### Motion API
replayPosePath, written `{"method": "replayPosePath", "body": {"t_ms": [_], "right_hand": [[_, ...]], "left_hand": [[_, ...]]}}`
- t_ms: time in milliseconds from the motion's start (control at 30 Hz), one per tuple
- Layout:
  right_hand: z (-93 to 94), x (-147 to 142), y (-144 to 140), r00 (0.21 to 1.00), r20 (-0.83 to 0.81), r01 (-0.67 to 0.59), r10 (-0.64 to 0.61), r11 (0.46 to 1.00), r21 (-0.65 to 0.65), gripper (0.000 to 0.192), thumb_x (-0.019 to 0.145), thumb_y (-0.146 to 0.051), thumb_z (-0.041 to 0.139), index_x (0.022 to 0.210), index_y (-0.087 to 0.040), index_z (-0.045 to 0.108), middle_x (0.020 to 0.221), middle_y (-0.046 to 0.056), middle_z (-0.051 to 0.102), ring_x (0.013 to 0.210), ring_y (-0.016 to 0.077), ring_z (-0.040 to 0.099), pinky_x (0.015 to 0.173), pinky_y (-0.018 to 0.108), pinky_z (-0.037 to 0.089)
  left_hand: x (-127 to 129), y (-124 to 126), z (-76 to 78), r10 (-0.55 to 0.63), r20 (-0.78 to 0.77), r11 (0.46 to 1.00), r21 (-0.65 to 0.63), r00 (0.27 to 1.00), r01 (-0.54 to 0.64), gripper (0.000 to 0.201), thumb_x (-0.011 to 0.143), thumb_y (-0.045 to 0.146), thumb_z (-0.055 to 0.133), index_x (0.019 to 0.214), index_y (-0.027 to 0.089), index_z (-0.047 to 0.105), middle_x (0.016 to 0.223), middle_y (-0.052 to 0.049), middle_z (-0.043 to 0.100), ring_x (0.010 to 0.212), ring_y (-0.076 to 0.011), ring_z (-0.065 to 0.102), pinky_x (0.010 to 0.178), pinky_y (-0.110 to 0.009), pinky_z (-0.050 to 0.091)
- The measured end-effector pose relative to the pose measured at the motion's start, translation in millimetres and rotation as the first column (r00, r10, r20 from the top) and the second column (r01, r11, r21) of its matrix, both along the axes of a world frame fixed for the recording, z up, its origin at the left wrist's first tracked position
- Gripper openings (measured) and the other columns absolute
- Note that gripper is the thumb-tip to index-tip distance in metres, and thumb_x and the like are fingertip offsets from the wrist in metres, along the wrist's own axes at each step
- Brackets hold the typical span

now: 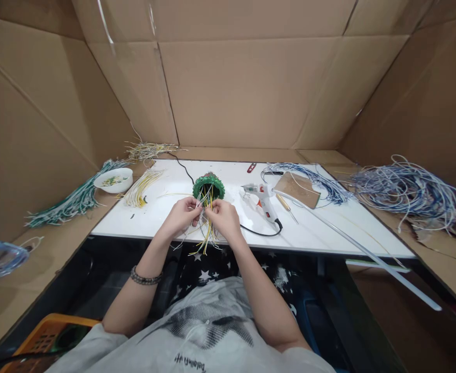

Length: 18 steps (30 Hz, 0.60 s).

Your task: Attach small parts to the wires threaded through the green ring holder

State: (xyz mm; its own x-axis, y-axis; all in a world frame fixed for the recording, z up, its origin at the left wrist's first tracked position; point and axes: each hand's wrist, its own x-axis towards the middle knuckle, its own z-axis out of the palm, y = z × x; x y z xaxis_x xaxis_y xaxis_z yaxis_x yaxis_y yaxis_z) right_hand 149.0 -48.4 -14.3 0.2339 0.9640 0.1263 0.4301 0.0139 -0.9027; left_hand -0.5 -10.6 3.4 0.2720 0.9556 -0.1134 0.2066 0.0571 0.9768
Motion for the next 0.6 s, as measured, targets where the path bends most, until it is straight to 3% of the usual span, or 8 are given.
{"method": "replayPosePath", "body": {"t_ms": [233, 367, 600], "right_hand": [[-1.2, -0.7, 0.6, 1.0, -0.006, 0.0, 0.0, 1.0, 0.01, 0.019, 0.074, -0.042, 0.058, 0.067, -0.024, 0.057, 0.05, -0.007, 0.047, 0.055, 0.0156, 0.047, 0.056, 0.027, 0.029], [1.0, -1.0, -0.9, 1.0, 0.002, 0.017, -0.017, 0.999, 0.038, 0.019, 0.074, -0.04, 0.057, 0.063, -0.024, 0.053, 0.05, -0.007, 0.047, 0.056, 0.0154, 0.048, 0.058, 0.028, 0.031], [2.1, -0.8, -2.1, 1.0, 0.015, 0.023, -0.024, 0.998, 0.055, 0.017, 0.075, -0.04, 0.058, 0.069, -0.025, 0.053, 0.053, -0.007, 0.049, 0.056, 0.0155, 0.048, 0.059, 0.028, 0.032]], "left_hand": [[0.7, -0.6, -0.9, -0.023, -0.161, 0.987, 0.151, 0.987, 0.048, 0.008, 0.084, 0.019, 0.065, 0.076, 0.017, 0.065, 0.05, 0.004, 0.054, 0.041, -0.01, 0.049, 0.045, -0.021, 0.035], [4.0, -2.4, 1.9, 0.015, -0.192, 0.977, 0.21, 0.981, 0.026, 0.004, 0.079, 0.018, 0.068, 0.076, 0.016, 0.066, 0.058, 0.003, 0.06, 0.046, -0.0096, 0.052, 0.05, -0.022, 0.037], [4.4, -0.4, 1.2, 0.0, -0.168, 0.983, 0.178, 0.986, 0.031, 0.009, 0.078, 0.02, 0.067, 0.085, 0.015, 0.069, 0.07, 0.001, 0.065, 0.046, -0.0092, 0.053, 0.048, -0.022, 0.039]]}}
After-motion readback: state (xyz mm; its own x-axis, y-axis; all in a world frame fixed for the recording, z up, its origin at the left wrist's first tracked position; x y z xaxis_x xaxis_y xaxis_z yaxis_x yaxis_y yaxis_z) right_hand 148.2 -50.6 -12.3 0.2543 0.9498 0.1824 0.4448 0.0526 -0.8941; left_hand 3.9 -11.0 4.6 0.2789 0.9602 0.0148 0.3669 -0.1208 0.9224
